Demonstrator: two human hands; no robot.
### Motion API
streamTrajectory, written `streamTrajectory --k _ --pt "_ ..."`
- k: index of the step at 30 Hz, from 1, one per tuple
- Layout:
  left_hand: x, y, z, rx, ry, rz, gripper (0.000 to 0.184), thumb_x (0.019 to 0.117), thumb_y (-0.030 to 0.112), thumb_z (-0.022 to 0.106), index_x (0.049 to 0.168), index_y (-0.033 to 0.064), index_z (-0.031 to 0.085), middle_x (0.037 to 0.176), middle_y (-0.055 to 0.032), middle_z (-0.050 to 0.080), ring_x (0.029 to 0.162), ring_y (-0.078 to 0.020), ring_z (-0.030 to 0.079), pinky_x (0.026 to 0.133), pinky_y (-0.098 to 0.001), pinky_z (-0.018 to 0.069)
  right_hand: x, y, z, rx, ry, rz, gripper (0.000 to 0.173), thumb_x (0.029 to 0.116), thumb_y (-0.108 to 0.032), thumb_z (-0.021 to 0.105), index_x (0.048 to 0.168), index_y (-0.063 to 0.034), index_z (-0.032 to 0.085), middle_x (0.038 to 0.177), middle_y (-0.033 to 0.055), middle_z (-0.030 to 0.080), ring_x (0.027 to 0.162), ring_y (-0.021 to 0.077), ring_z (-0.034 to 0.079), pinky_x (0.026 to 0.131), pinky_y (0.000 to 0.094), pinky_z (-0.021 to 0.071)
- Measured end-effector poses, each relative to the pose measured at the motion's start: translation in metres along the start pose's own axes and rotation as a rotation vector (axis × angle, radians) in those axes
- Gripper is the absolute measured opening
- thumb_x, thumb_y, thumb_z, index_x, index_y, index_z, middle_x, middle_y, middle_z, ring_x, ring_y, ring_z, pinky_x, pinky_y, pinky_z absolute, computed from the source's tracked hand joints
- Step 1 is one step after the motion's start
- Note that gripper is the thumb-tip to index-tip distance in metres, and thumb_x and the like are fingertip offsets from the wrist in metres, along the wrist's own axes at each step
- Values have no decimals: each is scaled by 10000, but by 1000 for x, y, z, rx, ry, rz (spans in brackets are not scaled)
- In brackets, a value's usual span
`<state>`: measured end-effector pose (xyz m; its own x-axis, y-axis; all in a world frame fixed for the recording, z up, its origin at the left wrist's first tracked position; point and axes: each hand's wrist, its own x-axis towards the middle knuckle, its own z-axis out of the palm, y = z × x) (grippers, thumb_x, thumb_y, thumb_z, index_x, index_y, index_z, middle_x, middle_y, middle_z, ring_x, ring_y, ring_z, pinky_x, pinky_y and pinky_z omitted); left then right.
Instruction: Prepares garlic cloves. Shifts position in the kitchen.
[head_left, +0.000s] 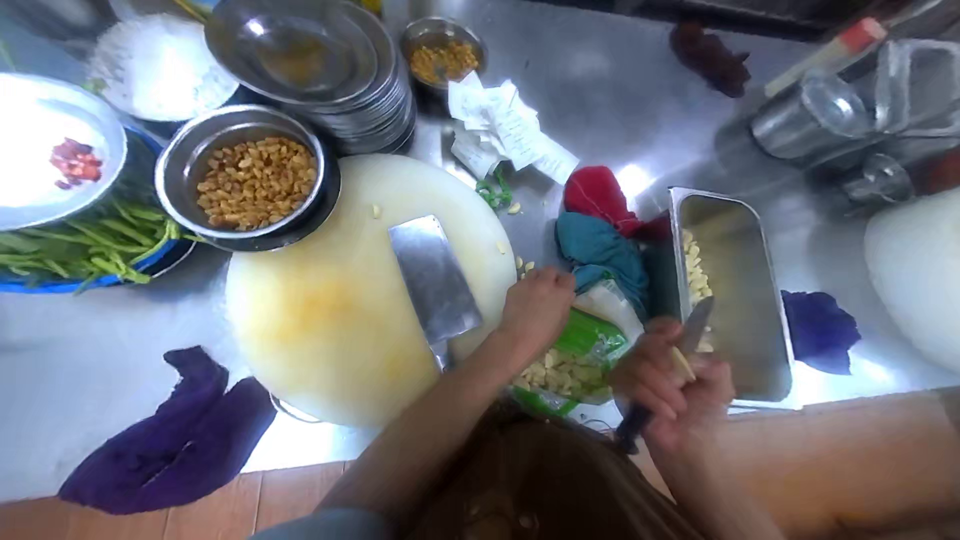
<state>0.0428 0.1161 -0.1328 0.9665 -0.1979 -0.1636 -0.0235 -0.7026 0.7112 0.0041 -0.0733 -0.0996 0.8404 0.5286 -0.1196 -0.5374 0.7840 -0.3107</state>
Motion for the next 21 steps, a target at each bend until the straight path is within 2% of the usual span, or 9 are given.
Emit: streamTrajectory --k 2,4,6,9,12,14,16,18,21 --pt "-4 -3 13 165 -73 44 235 1006 75 575 1199 21 697 1183 -189 681 1152 -375 631 958 -514 524 -7 -7 4 80 -53 43 221 899 -157 649 1087 -45 679 730 43 640 552 122 623 507 231 523" --pt "-10 -5 21 194 -27 77 211 967 20 602 1142 26 720 1127 -154 706 1133 -344 637 982 -482 505 -12 -18 7 39 -67 63 162 914 -149 631 1011 -38 697 719 42 648 559 123 634 504 229 520" --pt "-24 -10 25 133 179 155 173 957 20 613 1074 35 739 1086 -130 722 1090 -306 671 978 -448 529 -15 -21 7 3 -39 92 141 920 -139 617 973 -35 695 710 42 639 549 118 624 495 228 509" --pt "-62 1 11 -147 516 325 198 978 76 596 1092 48 755 1138 -125 705 1067 -249 682 927 -394 577 -20 -22 6 -89 98 181 130 928 -158 653 1000 -60 699 724 22 641 527 77 609 479 196 512" --pt "-95 26 2 -448 475 390 245 991 153 650 1204 51 716 1200 -102 685 1072 -157 679 900 -321 601 -16 -24 8 -214 65 271 122 955 -167 640 1045 -100 687 706 -13 631 529 46 599 493 168 498" --pt "-100 39 9 -626 474 423 317 976 157 694 1250 -4 683 1196 -147 676 1012 -145 689 871 -286 605 -10 -22 16 -394 -8 308 109 973 -194 632 1055 -154 693 667 -56 620 507 -7 570 469 128 458" --pt "-96 45 13 -781 555 441 280 954 143 730 1174 -29 705 1132 -144 686 971 -120 689 847 -251 609 -6 -19 26 -574 -96 312 112 993 -216 626 1094 -220 676 718 -87 639 510 -54 540 451 95 431" --pt "-92 48 11 -919 576 411 230 930 138 761 1097 -16 726 1071 -110 692 912 -97 690 794 -247 620 -1 -17 33 -590 -158 283 120 1012 -201 618 1126 -205 653 768 -68 641 528 -52 526 458 97 419" --pt "-93 51 3 -1145 533 309 163 919 79 752 1063 3 739 1062 -79 685 897 -94 684 777 -258 622 8 -8 43 -545 -184 247 110 1017 -190 619 1123 -184 648 730 -68 616 542 -41 529 483 108 425"
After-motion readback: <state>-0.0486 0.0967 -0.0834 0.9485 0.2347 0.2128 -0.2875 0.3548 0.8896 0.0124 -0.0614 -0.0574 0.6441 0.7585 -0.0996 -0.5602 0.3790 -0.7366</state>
